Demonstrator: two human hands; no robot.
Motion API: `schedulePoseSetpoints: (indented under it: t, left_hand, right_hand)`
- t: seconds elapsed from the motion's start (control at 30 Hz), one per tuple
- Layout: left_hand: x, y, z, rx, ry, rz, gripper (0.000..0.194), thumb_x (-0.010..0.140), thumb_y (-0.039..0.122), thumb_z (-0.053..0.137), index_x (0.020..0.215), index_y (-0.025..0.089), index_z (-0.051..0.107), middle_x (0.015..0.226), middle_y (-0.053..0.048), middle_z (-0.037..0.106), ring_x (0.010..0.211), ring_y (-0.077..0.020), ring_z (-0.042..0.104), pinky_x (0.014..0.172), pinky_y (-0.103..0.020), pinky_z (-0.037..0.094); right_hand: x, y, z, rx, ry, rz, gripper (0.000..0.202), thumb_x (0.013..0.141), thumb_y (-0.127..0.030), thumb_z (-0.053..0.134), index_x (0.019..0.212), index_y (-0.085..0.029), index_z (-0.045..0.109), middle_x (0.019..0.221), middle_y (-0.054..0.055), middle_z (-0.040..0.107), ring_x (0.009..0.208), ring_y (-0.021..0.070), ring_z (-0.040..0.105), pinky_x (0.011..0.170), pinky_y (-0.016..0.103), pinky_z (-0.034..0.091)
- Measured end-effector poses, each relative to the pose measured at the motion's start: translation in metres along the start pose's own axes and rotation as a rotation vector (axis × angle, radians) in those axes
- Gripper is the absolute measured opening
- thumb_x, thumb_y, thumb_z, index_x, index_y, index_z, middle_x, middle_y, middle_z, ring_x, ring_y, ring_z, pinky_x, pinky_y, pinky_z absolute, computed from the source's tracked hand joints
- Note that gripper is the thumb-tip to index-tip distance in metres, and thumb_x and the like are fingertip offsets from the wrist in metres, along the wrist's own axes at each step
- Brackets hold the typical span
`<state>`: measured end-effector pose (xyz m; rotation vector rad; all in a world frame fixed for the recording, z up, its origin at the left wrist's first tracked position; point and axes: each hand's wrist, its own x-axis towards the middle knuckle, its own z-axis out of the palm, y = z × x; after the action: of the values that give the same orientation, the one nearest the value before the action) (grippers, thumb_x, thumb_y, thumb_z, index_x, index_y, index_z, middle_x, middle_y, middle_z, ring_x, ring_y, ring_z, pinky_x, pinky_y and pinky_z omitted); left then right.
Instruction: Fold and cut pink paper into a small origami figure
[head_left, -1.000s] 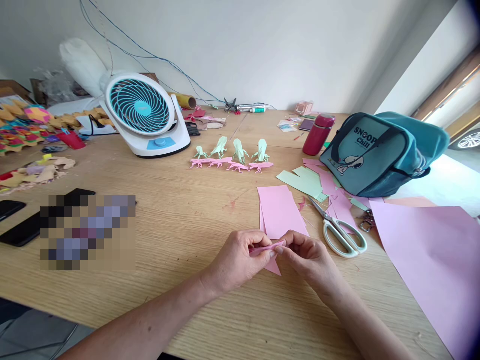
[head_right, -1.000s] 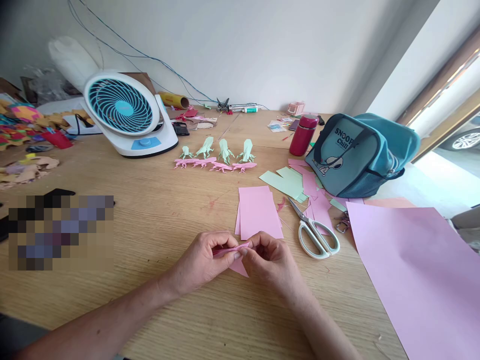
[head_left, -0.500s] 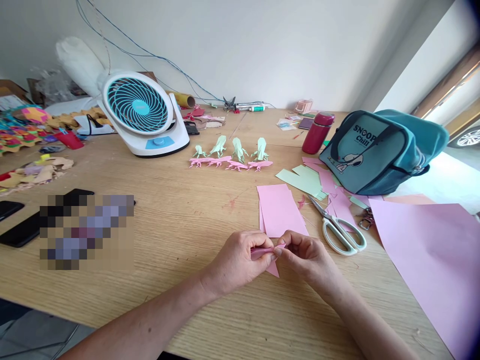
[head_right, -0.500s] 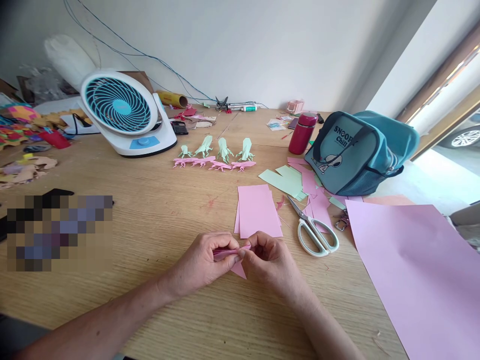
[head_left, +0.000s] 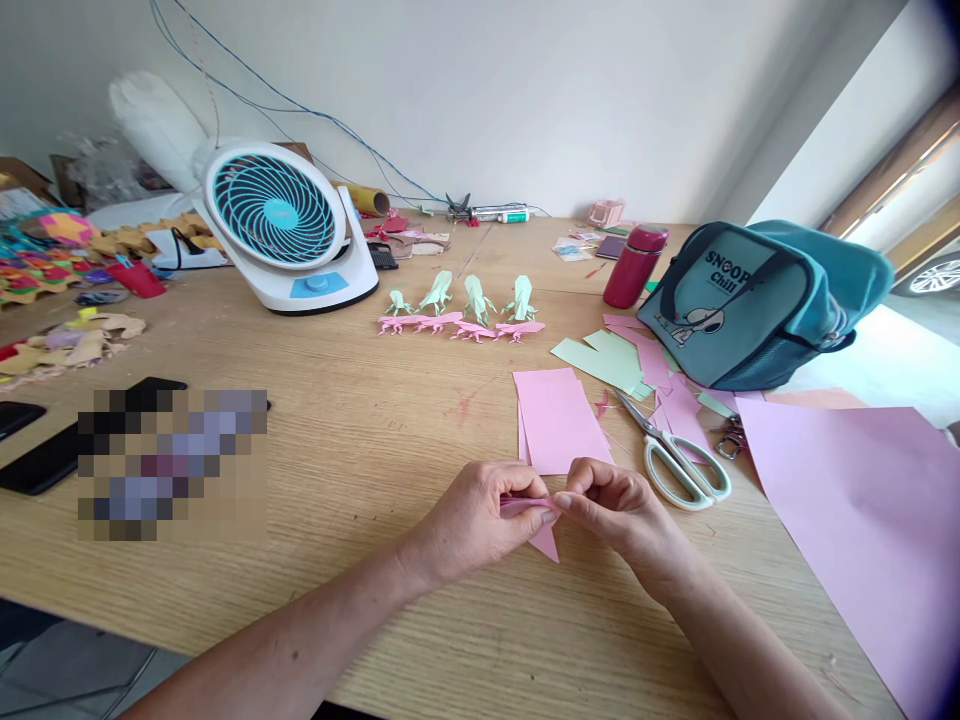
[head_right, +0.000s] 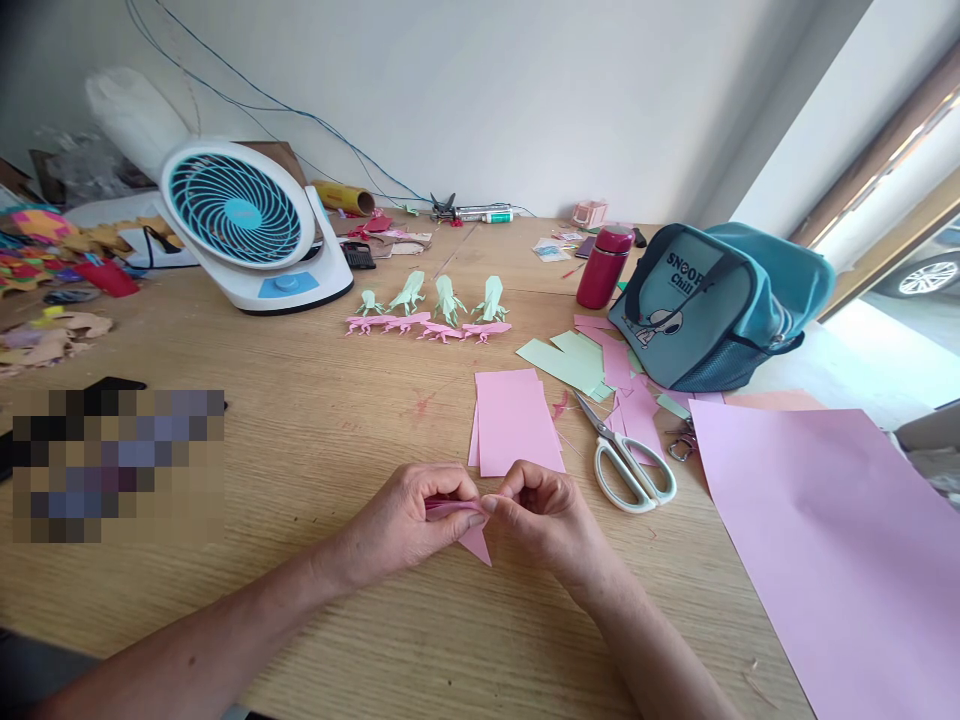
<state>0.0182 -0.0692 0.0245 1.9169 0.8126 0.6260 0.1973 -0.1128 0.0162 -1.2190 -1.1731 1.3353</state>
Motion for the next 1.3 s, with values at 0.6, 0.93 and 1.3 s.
schedulePoseSetpoints:
  t: [0.6, 0.93, 1.3]
  left_hand:
    - [0.002, -0.006, -0.002, -0.243, 0.02, -0.209, 0.03, 0.079, 0.038, 0.071, 0.065, 0.013, 0.065, 0.06, 0.002, 0.051, 0.058, -0.0084, 0.04, 0.053, -0.021, 0.028]
    - [0.002, -0.004, -0.007, -0.147, 0.01, -0.076, 0.029, 0.09, 0.034, 0.057, 0.069, 0.014, 0.063, 0.063, 0.003, 0.051, 0.061, -0.0086, 0.042, 0.057, -0.02, 0.033]
    - [0.003, -0.002, -0.01, -0.213, 0.059, -0.062, 0.023, 0.089, 0.035, 0.061, 0.089, 0.014, 0.07, 0.084, -0.003, 0.068, 0.078, -0.0134, 0.059, 0.07, -0.022, 0.044]
  right_hand:
    - [-0.001, 0.016, -0.003, -0.052, -0.177, 0.045, 0.034, 0.077, -0.047, 0.076, 0.073, -0.019, 0.056, 0.063, -0.003, 0.052, 0.057, 0.0109, 0.043, 0.051, 0.024, 0.031]
    - [-0.004, 0.016, -0.005, -0.087, -0.181, -0.025, 0.033, 0.084, -0.044, 0.07, 0.071, -0.019, 0.054, 0.058, -0.005, 0.047, 0.052, 0.0092, 0.036, 0.048, 0.024, 0.027]
    - [-0.003, 0.002, -0.002, -0.025, -0.016, -0.052, 0.041, 0.079, -0.055, 0.07, 0.065, -0.02, 0.055, 0.064, -0.002, 0.047, 0.061, 0.0129, 0.04, 0.058, 0.026, 0.034]
